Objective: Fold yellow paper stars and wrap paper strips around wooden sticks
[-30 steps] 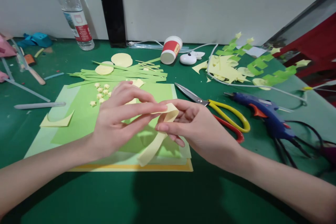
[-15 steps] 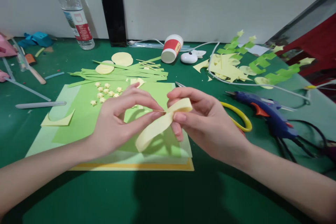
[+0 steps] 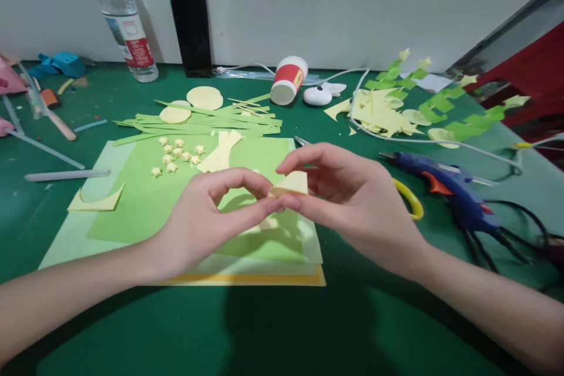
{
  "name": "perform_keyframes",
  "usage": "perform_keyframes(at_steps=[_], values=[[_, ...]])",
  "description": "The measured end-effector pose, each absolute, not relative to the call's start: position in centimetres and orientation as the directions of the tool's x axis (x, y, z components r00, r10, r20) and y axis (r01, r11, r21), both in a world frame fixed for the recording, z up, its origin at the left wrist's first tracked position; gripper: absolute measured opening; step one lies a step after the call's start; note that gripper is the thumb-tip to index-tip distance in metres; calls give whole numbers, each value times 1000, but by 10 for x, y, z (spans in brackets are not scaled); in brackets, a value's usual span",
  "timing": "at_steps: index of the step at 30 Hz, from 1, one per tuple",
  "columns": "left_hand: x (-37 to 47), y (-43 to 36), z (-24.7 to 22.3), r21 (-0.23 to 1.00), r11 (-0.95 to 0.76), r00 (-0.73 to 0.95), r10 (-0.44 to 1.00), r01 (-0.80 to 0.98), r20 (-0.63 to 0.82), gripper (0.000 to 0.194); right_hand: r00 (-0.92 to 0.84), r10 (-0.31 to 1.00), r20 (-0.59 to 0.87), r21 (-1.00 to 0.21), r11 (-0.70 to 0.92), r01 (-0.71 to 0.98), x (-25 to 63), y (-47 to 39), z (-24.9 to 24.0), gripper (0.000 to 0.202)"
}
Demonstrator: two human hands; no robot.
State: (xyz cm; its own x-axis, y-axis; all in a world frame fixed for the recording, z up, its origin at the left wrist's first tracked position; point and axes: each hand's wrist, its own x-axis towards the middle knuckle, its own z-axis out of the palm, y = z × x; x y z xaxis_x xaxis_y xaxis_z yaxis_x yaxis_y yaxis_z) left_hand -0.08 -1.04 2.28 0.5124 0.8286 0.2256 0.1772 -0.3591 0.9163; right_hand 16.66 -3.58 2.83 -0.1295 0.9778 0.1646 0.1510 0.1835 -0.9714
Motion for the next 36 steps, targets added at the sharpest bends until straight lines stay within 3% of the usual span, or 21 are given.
perform_keyframes(at_steps=[3,7,13,21,26,33,36], values=[[-1,-8,24,930,-343,473,847,134,245,6,-191,975,111,-966,151,208,166,-38,28,24],[-1,-8,25,933,-342,453,853,110,259,9,-245,961,127,-922,205,327,163,-40,28,9],[0,-10,25,979,-203,461,869,-4,182,10,-324,939,113,-925,219,310,162,-44,32,14],[-3,-9,27,994,-107,497,863,16,86,9,-373,923,91,-881,249,402,161,-46,32,15],[-2,-9,34,991,-14,475,878,130,-50,18,-418,908,33,-941,169,292,166,-45,39,15],[-2,-7,33,994,-68,485,874,85,18,20,-465,885,10,-996,-33,-84,173,-41,32,21],[-2,-8,31,997,-52,491,871,60,16,18,-451,892,9,-996,-35,-88,171,-40,28,6]])
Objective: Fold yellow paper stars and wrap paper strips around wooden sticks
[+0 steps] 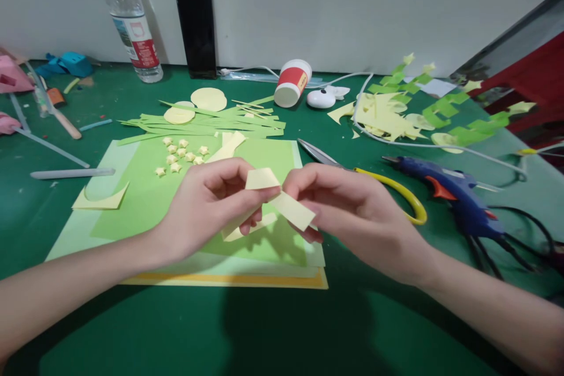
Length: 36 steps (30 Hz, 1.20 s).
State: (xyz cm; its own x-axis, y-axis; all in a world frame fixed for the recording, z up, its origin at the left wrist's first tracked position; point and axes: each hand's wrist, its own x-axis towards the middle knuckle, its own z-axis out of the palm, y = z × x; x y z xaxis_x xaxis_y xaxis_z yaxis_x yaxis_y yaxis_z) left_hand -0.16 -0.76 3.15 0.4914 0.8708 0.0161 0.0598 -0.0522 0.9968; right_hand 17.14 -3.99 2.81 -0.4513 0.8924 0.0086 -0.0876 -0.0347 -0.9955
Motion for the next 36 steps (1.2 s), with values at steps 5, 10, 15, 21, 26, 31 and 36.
perform_keyframes(at_steps=[5,10,15,21,26,31,36], values=[[-1,-11,29,993,-82,508,861,83,29,16,-380,925,-23,-1000,-29,-11,165,-38,26,10],[0,-14,27,986,-137,555,830,95,61,18,-360,930,-76,-997,-68,34,161,-40,26,10],[-1,-15,26,985,-149,644,762,81,63,16,-350,931,-103,-995,-103,19,162,-41,26,8],[-5,-12,19,950,-310,651,727,26,220,14,-347,931,-114,-990,-137,-42,164,-40,30,9],[-4,-8,18,935,-349,516,790,-63,330,31,-447,861,-243,-962,-273,-2,168,-36,33,14],[-6,-7,22,931,-364,550,772,-28,319,49,-494,795,-353,-928,-362,81,172,-31,31,10],[-6,-6,24,939,-337,512,820,73,254,22,-405,864,-299,-953,-292,79,173,-29,32,13]])
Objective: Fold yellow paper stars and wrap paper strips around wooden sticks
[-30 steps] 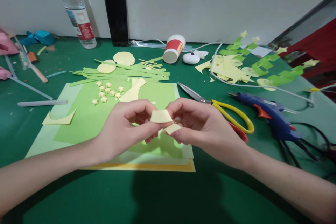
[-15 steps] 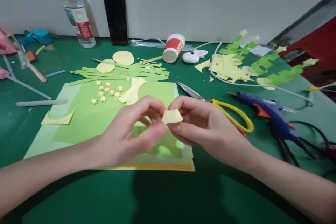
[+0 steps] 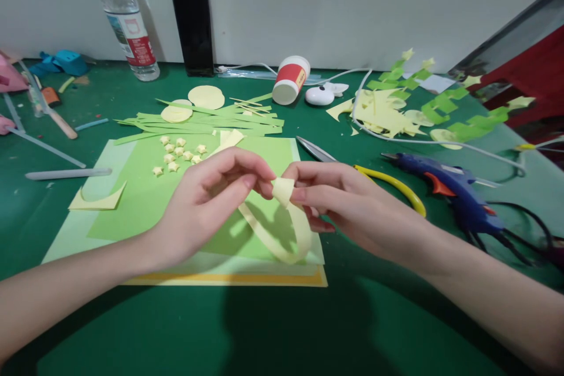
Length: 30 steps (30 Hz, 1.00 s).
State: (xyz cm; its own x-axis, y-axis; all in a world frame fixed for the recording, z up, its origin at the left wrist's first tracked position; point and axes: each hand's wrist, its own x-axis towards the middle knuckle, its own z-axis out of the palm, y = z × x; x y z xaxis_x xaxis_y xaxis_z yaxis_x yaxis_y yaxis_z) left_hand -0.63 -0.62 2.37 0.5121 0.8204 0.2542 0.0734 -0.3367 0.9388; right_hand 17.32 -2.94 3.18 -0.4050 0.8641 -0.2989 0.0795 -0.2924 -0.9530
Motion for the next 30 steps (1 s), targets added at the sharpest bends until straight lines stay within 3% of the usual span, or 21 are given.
perform_keyframes(at_steps=[5,13,20,23,28,30], values=[[-2,-6,25,959,-254,480,861,125,166,3,-333,917,-219,-973,-178,149,171,-30,34,8],[-1,-7,26,977,-200,546,828,71,130,5,-238,967,-90,-948,-9,318,168,-35,36,5],[-1,-7,25,979,-201,505,849,35,156,6,-248,968,-44,-976,12,219,174,-32,37,7],[-1,-7,24,961,-268,488,850,72,201,9,-221,975,-20,-974,31,225,177,-33,39,7],[-5,-7,22,814,-563,513,745,141,427,18,-199,978,-63,-966,-10,259,179,-33,40,7],[-6,-7,21,797,-584,519,734,153,438,22,-218,973,-78,-969,-22,247,178,-32,40,6]])
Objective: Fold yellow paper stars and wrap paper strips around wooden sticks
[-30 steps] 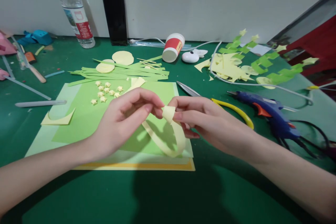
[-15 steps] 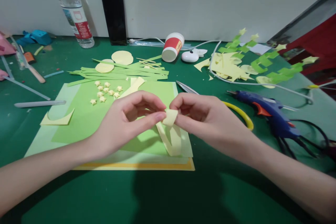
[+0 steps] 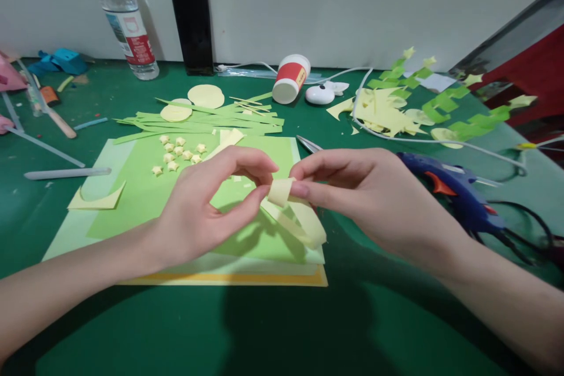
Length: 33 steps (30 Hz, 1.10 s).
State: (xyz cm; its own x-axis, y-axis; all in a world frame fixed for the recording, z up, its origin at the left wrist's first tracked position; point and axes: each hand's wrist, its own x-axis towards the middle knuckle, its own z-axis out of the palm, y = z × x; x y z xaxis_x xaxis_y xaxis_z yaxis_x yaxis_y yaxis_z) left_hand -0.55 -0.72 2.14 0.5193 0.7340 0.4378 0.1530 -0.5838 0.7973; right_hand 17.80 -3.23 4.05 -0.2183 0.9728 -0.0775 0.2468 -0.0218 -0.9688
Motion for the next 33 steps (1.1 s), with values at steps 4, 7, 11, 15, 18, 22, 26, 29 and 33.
perform_keyframes(at_steps=[4,7,11,15,18,22,26,29,33], values=[[-4,-7,23,865,-490,512,773,108,374,20,-252,963,-90,-962,-18,273,175,-31,40,3],[-3,-7,25,881,-468,507,779,78,369,18,-243,966,-90,-957,-16,291,176,-31,40,3],[-5,-6,26,871,-466,486,804,157,342,15,-248,966,-71,-948,12,318,180,-32,41,6],[-6,-5,28,836,-524,552,751,163,363,22,-256,962,-97,-952,-15,305,181,-32,42,9],[-7,-5,29,824,-538,658,688,179,306,38,-247,966,-78,-950,4,313,179,-32,43,10],[-6,-7,31,769,-602,685,654,216,320,36,-249,968,-42,-928,54,368,173,-36,44,9],[-4,-7,33,742,-632,638,671,225,377,10,-232,972,28,-895,128,428,169,-39,45,11],[-3,-6,35,833,-516,613,729,199,305,8,-229,969,92,-867,191,460,170,-40,47,12],[-2,-6,36,908,-386,590,776,162,224,9,-232,966,114,-837,219,502,172,-39,48,13]])
